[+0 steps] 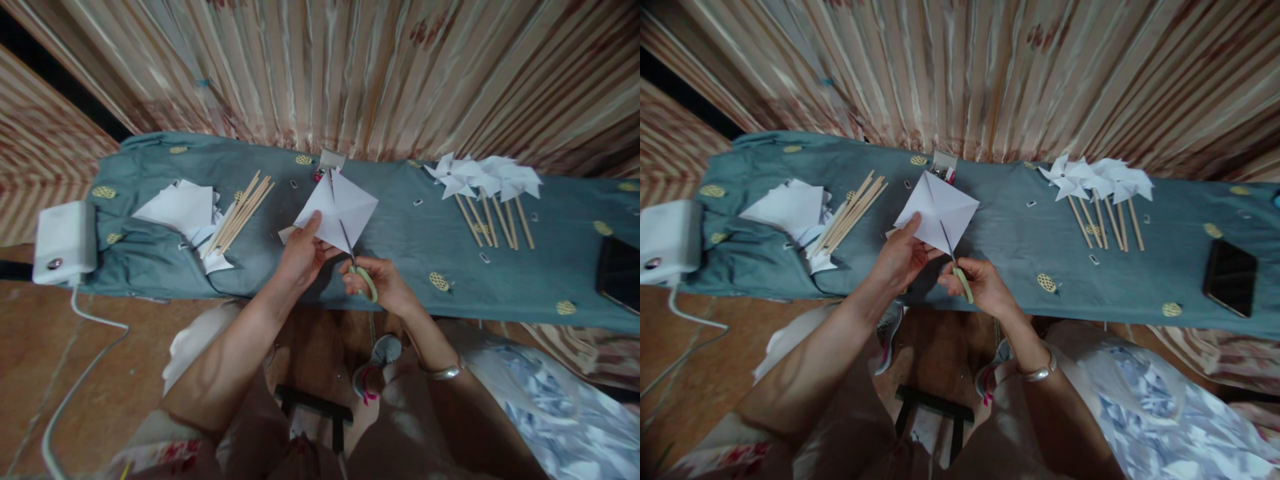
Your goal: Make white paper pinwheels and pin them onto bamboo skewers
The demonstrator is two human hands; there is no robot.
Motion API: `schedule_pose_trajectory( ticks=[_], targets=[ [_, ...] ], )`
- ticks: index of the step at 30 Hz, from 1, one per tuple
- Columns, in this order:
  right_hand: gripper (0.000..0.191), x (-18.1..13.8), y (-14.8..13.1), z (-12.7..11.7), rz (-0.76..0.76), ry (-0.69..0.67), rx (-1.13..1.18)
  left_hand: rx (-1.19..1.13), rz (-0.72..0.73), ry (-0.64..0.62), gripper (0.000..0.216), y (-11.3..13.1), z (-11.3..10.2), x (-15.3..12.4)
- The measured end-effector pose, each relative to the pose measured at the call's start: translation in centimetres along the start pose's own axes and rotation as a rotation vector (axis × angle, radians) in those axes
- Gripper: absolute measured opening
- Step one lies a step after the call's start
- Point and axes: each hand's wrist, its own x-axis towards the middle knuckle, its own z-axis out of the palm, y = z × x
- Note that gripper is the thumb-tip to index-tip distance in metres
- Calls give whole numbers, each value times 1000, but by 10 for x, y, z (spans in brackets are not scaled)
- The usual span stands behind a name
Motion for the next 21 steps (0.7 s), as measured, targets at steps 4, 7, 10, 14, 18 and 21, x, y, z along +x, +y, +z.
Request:
schedule_pose_trajectory(
  ticks=[4,7,10,14,18,21],
  targets=[
    [45,-3,-3,-2,-10,-38,-35,7,16,5,17,3,-1,0],
    [45,-6,-3,-6,3,-75,-80,4,40,-13,17,7,-3,1],
    [45,-11,-2,-12,33,-123,-102,9,62,-26,22,11,-6,2],
    [46,-19,-4,-24,91,-149,-98,16,109,-18,22,15,-8,1],
    [44,-25,-8,-39,57,-66,-150,46,163,-24,11,14,-9,-2],
    [46,-23,-9,-47,-40,162,-88,144,190,-40,11,10,-10,-4]
  ],
)
